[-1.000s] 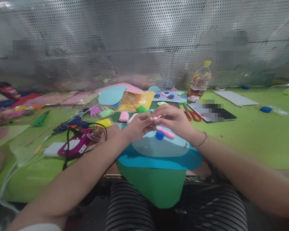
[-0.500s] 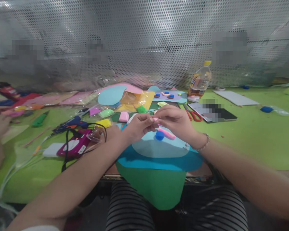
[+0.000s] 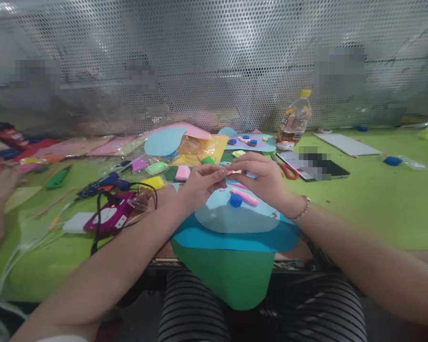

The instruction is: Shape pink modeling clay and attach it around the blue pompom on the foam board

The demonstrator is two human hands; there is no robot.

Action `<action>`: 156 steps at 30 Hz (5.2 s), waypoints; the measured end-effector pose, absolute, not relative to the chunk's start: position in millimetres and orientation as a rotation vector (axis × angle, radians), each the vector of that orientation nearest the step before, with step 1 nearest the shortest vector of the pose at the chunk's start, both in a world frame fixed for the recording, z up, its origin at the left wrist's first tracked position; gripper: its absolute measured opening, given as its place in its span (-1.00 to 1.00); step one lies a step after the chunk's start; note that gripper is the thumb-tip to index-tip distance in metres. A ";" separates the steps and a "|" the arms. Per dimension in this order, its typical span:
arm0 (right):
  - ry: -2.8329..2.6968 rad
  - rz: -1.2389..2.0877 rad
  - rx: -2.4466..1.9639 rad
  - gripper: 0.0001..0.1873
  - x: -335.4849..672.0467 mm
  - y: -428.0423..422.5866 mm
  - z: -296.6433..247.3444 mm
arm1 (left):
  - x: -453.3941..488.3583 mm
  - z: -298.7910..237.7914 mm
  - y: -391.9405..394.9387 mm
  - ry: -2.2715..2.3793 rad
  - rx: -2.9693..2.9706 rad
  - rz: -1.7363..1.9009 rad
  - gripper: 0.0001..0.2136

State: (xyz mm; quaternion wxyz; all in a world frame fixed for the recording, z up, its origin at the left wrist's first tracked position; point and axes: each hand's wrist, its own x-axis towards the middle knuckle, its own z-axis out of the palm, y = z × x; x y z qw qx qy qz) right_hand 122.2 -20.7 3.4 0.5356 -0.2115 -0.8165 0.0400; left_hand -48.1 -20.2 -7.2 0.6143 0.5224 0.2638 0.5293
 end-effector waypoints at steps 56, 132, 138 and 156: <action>-1.535 1.027 -0.869 -0.81 122.0 -2.1 -1.9 | -60.2 -21.5 -1.4 1.367 2.490 0.779 -0.78; -1.491 1.321 -0.674 -0.80 126.2 7.2 -12.6 | -54.2 -14.2 -1.3 0.792 1.171 1.294 -0.79; -1.481 1.293 -0.712 -0.78 126.3 6.8 -11.9 | -54.4 -15.0 0.3 0.791 1.162 1.295 -0.78; -1.607 1.071 -0.760 -0.74 125.4 1.4 -9.6 | -55.1 -14.5 -5.2 0.907 1.555 1.405 -0.78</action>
